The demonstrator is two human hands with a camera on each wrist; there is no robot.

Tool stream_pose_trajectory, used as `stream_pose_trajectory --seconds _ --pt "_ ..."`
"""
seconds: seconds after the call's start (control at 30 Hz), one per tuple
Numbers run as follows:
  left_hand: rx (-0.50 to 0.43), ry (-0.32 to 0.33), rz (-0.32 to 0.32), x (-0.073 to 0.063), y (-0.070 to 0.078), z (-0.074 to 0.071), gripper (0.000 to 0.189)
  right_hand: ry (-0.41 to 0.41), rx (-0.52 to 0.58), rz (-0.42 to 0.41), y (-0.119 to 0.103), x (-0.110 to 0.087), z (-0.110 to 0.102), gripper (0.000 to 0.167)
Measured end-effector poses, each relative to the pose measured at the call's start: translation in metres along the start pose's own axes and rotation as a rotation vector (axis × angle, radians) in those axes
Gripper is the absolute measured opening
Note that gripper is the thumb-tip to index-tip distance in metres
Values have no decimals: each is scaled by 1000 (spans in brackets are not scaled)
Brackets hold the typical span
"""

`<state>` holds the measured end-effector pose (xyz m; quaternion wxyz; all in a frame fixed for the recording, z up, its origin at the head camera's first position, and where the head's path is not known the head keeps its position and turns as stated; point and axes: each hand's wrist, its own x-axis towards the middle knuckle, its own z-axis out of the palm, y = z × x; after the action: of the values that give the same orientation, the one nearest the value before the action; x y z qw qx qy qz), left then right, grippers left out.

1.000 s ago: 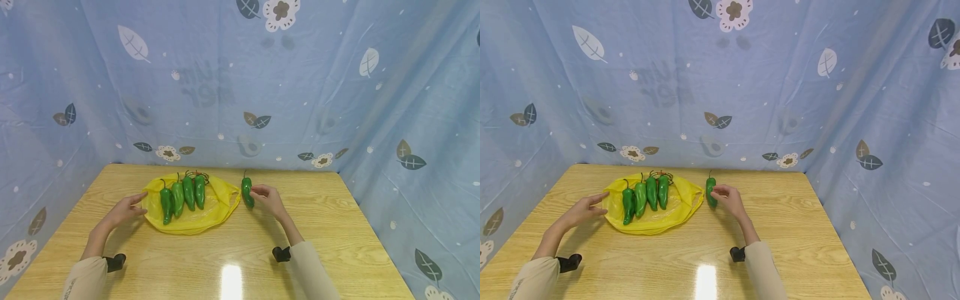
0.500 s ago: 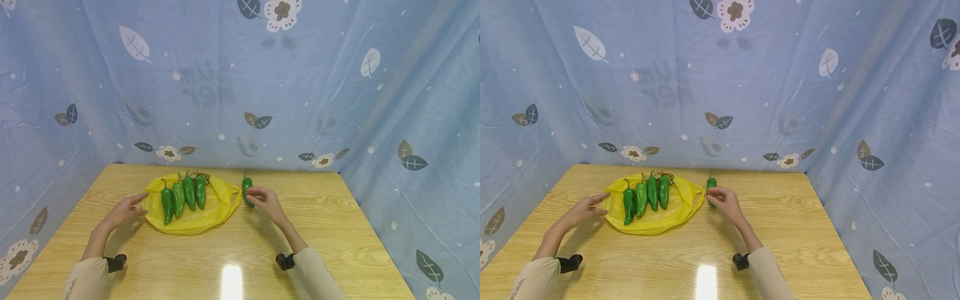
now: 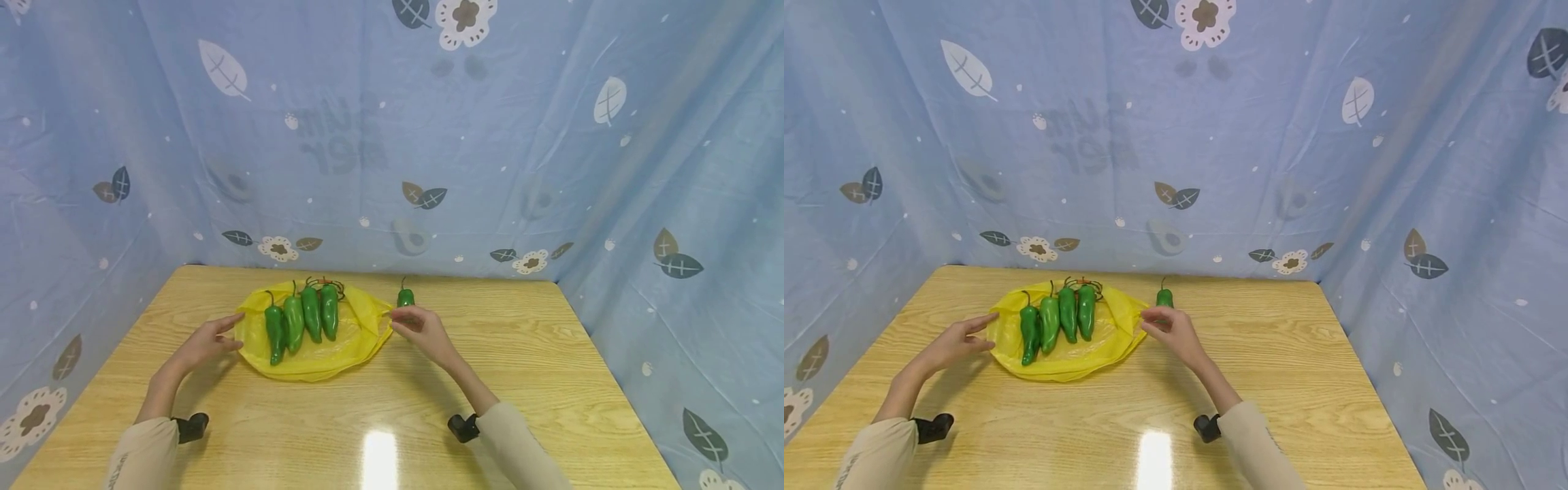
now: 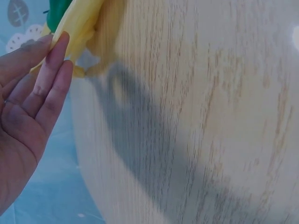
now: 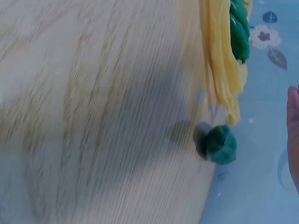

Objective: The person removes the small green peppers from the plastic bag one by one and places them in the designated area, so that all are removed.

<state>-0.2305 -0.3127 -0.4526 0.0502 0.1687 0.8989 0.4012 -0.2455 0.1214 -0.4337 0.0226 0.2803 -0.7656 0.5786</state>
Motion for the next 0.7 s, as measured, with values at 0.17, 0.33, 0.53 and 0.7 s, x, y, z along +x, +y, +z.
stream_pose_trajectory --seconds 0.17,0.33,0.53,0.7 --pt "8 -2 -3 0 -2 0 63 -40 23 -8 -16 5 13 26" --pt "21 4 2 1 1 1 62 -81 69 -23 -17 11 24 26" --pt "24 17 20 2 3 0 60 -118 112 -51 -12 18 38 26" --pt "11 8 17 2 -2 1 62 -127 148 -34 -9 21 59 28"
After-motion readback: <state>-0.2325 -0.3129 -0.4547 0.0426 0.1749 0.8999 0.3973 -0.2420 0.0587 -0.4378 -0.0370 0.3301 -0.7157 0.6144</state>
